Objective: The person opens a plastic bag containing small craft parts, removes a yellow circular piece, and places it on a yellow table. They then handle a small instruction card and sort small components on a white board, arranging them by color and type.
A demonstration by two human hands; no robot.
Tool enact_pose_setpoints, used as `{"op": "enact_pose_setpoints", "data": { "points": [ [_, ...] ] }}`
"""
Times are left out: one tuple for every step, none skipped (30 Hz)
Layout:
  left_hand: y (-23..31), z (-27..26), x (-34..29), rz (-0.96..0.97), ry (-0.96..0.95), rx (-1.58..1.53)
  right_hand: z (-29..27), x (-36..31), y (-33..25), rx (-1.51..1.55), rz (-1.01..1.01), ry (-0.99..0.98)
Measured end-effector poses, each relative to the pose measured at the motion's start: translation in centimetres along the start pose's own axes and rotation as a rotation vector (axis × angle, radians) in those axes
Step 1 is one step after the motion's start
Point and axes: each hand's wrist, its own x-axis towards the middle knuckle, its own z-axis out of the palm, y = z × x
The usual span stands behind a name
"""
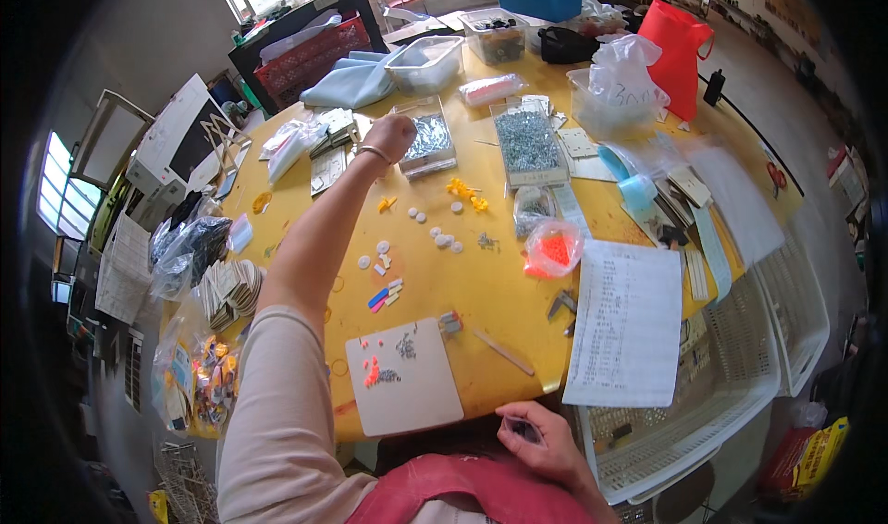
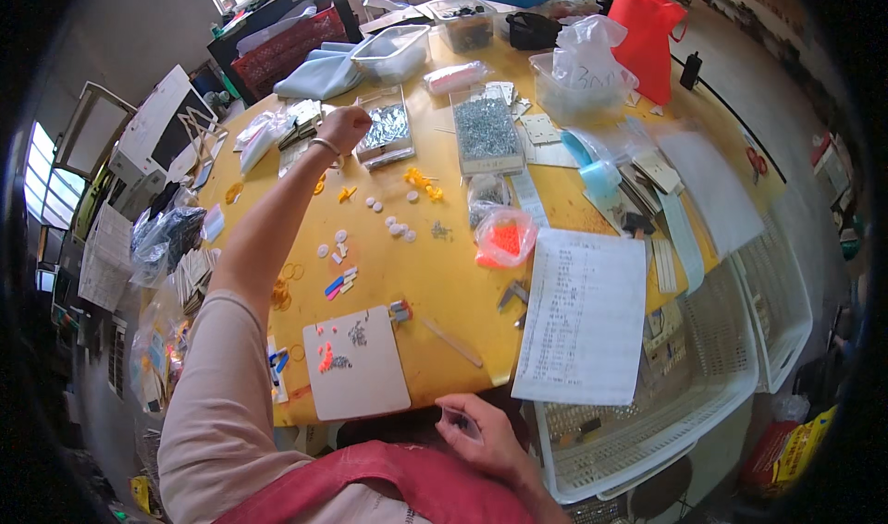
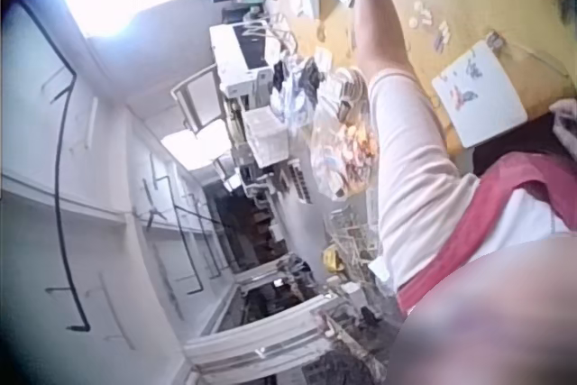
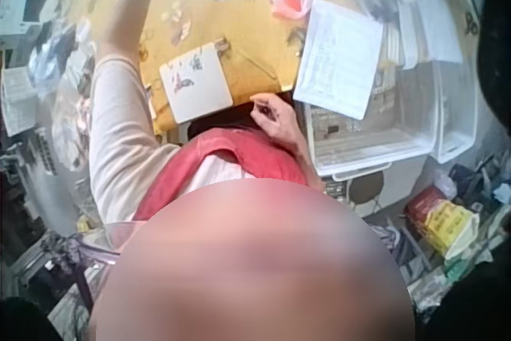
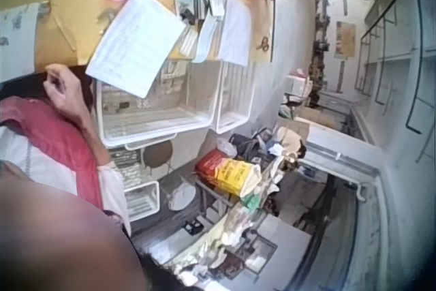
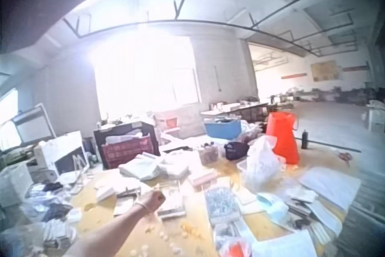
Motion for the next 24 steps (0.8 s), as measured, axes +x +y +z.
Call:
{"op": "enact_pose_setpoints", "data": {
  "points": [
    [-0.7, 1.3, 1.4, 0.012, -0.021, 0.05, -0.2, 0.3, -0.2, -0.013, 0.004, 0.001],
    [-1.4, 2.4, 2.8, -0.034, -0.14, 0.066, -0.4, 0.5, -0.4, 0.009, -0.001, 0.012],
    [-1.7, 3.4, 4.3, -0.11, -0.251, 0.045, -0.6, 0.6, -0.6, 0.004, 0.032, 0.025],
    [-2.1, 4.3, 5.4, -0.104, -0.318, 0.109, -0.9, 0.8, -0.7, -0.026, -0.001, 0.024],
    [-2.1, 5.3, 6.4, -0.121, -0.4, 0.186, -1.1, 1.2, -0.7, 0.016, 0.045, 0.014],
    [-2.2, 6.2, 7.1, -0.145, -0.465, 0.216, -1.1, 1.4, -0.7, 0.048, 0.067, 0.004],
    [-2.2, 7.1, 7.9, -0.168, -0.522, 0.256, -1.3, 1.6, -0.7, 0.077, 0.087, -0.003],
    [-2.3, 7.9, 8.5, -0.178, -0.563, 0.288, -1.2, 1.9, -0.6, 0.092, 0.063, 0.001],
    [-2.2, 9.0, 8.3, -0.184, -0.516, 0.353, -1.2, 2.3, -0.4, 0.086, 0.07, 0.005],
    [-2.4, 9.7, 8.3, -0.193, -0.532, 0.341, -1.3, 2.5, -0.3, 0.081, 0.079, 0.011],
    [-2.6, 10.2, 8.3, -0.209, -0.554, 0.328, -1.4, 2.7, -0.2, 0.078, 0.088, 0.016],
    [-2.7, 10.5, 8.4, -0.212, -0.553, 0.304, -1.5, 2.9, 0.0, 0.067, 0.083, 0.016],
    [-2.8, 10.8, 8.3, -0.22, -0.559, 0.277, -1.6, 3.0, 0.2, 0.059, 0.079, 0.017],
    [-2.9, 10.8, 8.3, -0.225, -0.562, 0.252, -1.6, 3.1, 0.3, 0.052, 0.075, 0.018],
    [-2.9, 10.7, 8.3, -0.197, -0.564, 0.218, -1.6, 3.2, 0.5, 0.073, 0.074, 0.013],
    [-3.0, 10.4, 8.3, -0.17, -0.561, 0.185, -1.6, 3.3, 0.7, 0.093, 0.071, 0.006],
    [-3.1, 10.0, 8.2, -0.142, -0.556, 0.154, -1.6, 3.4, 0.8, 0.113, 0.067, -0.002],
    [-3.2, 9.5, 8.1, -0.118, -0.52, 0.11, -1.6, 3.4, 0.9, 0.126, 0.074, -0.001],
    [-3.3, 9.1, 8.0, -0.135, -0.512, 0.066, -1.6, 3.4, 1.0, 0.138, 0.081, 0.0],
    [-3.4, 8.6, 8.1, -0.152, -0.506, 0.027, -1.5, 3.4, 1.0, 0.148, 0.096, 0.007],
    [-3.4, 8.3, 8.1, -0.159, -0.495, -0.014, -1.5, 3.4, 1.0, 0.157, 0.09, 0.009],
    [-3.5, 8.0, 8.0, -0.146, -0.466, -0.051, -1.5, 3.3, 0.9, 0.165, 0.092, 0.013],
    [-3.7, 7.7, 7.9, -0.144, -0.457, -0.097, -1.4, 3.3, 0.8, 0.172, 0.101, 0.019],
    [-3.8, 7.4, 7.9, -0.146, -0.45, -0.141, -1.4, 3.2, 0.7, 0.155, 0.099, 0.024]
  ]
}}
